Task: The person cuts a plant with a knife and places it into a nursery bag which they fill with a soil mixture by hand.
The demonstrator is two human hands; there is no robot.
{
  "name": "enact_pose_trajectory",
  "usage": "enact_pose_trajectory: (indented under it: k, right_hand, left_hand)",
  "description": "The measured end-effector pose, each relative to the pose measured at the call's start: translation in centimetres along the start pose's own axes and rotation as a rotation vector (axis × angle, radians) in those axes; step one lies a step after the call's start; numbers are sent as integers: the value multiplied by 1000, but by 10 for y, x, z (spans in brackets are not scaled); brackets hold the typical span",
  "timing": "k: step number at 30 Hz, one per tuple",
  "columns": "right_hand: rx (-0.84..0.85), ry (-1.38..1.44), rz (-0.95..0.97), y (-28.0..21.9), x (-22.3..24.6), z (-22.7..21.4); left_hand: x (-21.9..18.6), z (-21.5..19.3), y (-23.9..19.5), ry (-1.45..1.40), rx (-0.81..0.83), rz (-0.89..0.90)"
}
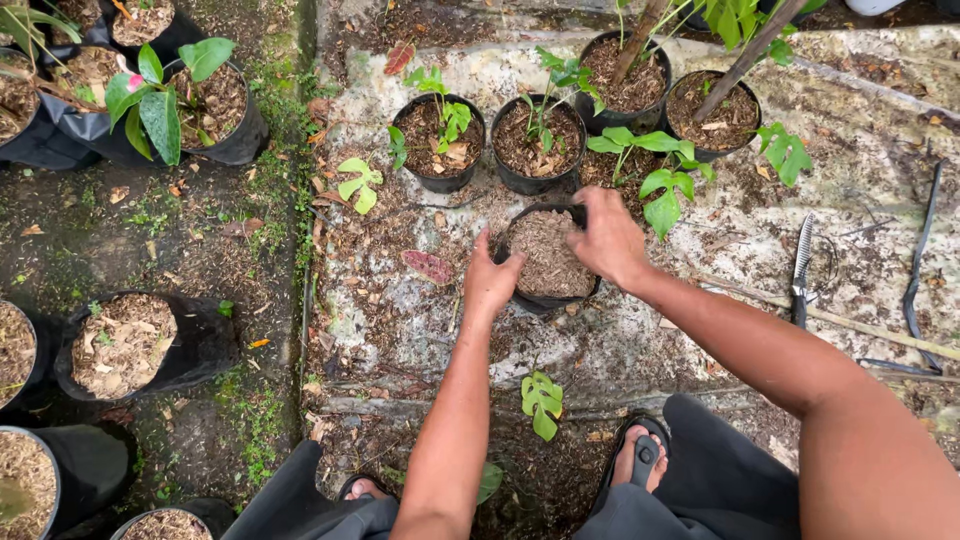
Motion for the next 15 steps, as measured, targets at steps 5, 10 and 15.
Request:
enact_pose_trajectory:
  k: [5, 10, 15]
  right_hand:
    - [395, 299, 382, -5, -40, 62]
    - [128, 172, 13, 28, -38, 74]
    - [272, 158, 166, 29, -69, 86]
  left_hand:
    - [-3, 17, -5, -83, 35, 51]
    - [-11, 28, -43, 26, 76, -202]
    - [-27, -8, -29, 190, -63, -91]
Point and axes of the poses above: each hand's wrist, its own y-axis towards the middle knuckle, its own z-axis out of the palm, x = y × z, the point moved 7 cm from there along y, towards the middle knuckle, and after that the axes turned 11 degrees about z, right-handed, at the moved point
